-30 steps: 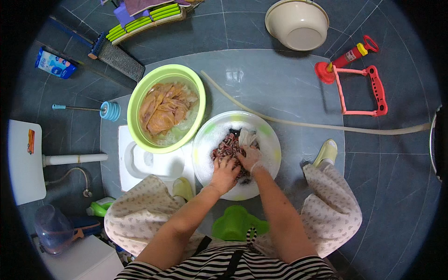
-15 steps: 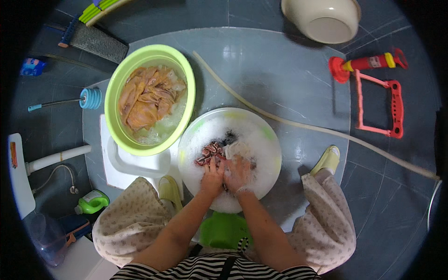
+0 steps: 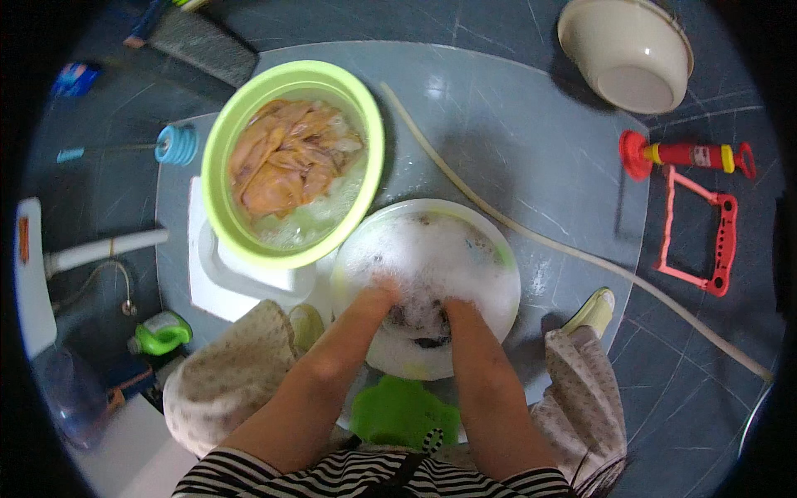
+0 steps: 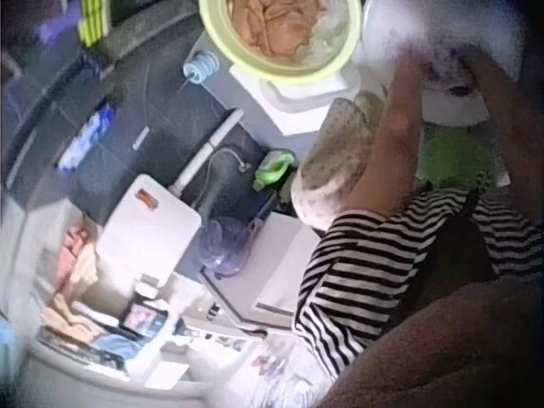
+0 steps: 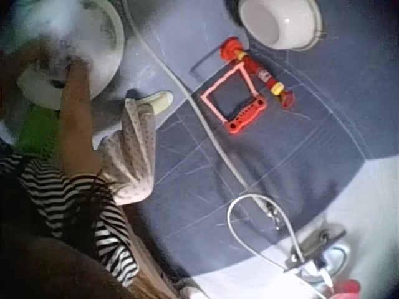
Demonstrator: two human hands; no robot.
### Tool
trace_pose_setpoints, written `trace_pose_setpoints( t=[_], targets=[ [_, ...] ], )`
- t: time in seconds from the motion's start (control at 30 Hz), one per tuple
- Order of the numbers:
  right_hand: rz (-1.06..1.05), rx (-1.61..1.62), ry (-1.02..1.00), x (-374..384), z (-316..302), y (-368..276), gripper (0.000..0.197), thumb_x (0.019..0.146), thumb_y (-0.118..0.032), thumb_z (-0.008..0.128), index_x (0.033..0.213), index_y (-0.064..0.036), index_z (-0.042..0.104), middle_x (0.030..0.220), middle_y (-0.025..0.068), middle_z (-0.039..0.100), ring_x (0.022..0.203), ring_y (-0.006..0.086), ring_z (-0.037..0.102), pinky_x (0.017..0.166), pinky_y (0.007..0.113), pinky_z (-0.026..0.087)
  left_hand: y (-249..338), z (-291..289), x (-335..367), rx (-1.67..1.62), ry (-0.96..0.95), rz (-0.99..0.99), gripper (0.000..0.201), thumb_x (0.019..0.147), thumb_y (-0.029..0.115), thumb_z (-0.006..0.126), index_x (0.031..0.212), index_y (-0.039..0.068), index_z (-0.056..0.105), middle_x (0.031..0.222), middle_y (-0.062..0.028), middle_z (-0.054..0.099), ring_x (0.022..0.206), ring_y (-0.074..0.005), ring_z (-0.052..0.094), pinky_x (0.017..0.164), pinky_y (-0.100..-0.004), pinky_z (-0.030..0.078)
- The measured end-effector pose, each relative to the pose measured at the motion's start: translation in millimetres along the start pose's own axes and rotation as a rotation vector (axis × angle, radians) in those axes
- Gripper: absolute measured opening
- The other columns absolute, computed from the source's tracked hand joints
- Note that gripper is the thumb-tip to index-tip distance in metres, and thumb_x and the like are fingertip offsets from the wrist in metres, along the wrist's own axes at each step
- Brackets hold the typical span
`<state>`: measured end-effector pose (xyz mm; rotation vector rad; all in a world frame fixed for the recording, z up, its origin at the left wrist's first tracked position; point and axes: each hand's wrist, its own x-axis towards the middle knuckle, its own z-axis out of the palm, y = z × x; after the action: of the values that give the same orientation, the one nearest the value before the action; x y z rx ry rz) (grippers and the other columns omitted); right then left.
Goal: The person washes clothes by hand in a basin of soapy water, scrubbing, wringing, and rinsing several different garments one at a time.
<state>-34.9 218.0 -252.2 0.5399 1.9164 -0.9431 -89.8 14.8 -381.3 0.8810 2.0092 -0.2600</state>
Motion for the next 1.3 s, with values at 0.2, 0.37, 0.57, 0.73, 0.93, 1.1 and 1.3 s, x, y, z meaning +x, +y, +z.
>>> trace_pose_setpoints(
  t=[0.2,0.37,0.57,0.73,0.93,1.1,1.3],
  targets=[
    [-0.129,0.071,0.478,-61.8,-37.9,10.2,0.041,0.088,-0.035,0.04,0.101,0.0006,0.056,0.111,0.0178,0.054,0.101,0.0346,0.05,0.086,0.041,0.038,118.6,-178.6,-170.6,-0.054,0.701,0.049,0.041,0.079,0.034,0.058,0.111,0.009,0.055,0.111,-0.0148,0.052,0.105,-0.0285,0.048,0.088,-0.0426,0.036],
    [-0.446,0.736,0.999,-127.5,-18.5,0.1,0.019,0.086,-0.016,0.05,0.081,-0.0003,0.058,0.067,0.0021,0.057,0.057,0.0102,0.048,0.055,0.025,0.04,143.8,-166.4,-207.7,-1.119,0.303,-0.071,0.038,0.084,0.043,0.05,0.086,0.006,0.058,0.083,-0.0091,0.06,0.067,-0.0253,0.057,0.06,-0.0376,0.048],
    [-0.516,0.865,1.183,-226.9,19.9,-72.2,0.013,0.086,-0.014,0.05,0.084,-0.0017,0.053,0.074,0.0028,0.051,0.066,0.0113,0.048,0.058,0.024,0.042,185.1,-178.5,-244.2,-2.576,-0.228,0.084,0.042,0.09,0.045,0.034,0.093,0.009,0.055,0.085,-0.0055,0.059,0.071,-0.0184,0.057,0.064,-0.0338,0.048],
    [-0.72,1.069,1.241,-280.5,4.7,-110.3,0.012,0.088,-0.016,0.048,0.087,-0.0037,0.046,0.078,0.0047,0.049,0.069,0.015,0.051,0.06,0.028,0.046,195.7,-211.3,-290.5,-2.873,-0.202,0.152,0.045,0.093,0.043,0.026,0.102,0.007,0.052,0.091,-0.0064,0.059,0.082,-0.0193,0.058,0.072,-0.0331,0.048],
    [-0.773,1.086,1.435,-332.7,-42.8,-151.6,0.019,0.088,-0.023,0.049,0.082,-0.005,0.045,0.076,0.0007,0.044,0.069,0.0127,0.046,0.061,0.026,0.042,200.0,-220.4,-319.1,-2.828,-0.367,0.357,0.055,0.084,0.058,0.039,0.104,0.009,0.052,0.09,-0.0065,0.059,0.081,-0.0137,0.057,0.065,-0.0294,0.046],
    [-0.736,0.745,1.303,-316.9,-4.7,-139.0,0.015,0.086,-0.017,0.055,0.081,-0.0043,0.05,0.078,0.0004,0.049,0.071,0.0098,0.046,0.062,0.024,0.042,178.5,-239.6,-281.6,-2.841,-0.422,0.346,0.053,0.08,0.053,0.052,0.103,0.005,0.051,0.088,-0.0103,0.058,0.077,-0.0196,0.056,0.066,-0.0342,0.046],
    [-0.596,0.635,1.192,-288.1,54.8,-134.4,0.015,0.084,-0.015,0.056,0.083,-0.0006,0.055,0.075,0.0034,0.055,0.071,0.0107,0.051,0.064,0.025,0.043,180.0,-179.4,-204.5,-2.466,0.192,-0.035,0.044,0.086,0.04,0.048,0.104,0.001,0.054,0.084,-0.0074,0.058,0.07,-0.018,0.055,0.062,-0.0328,0.046]
  ],
)
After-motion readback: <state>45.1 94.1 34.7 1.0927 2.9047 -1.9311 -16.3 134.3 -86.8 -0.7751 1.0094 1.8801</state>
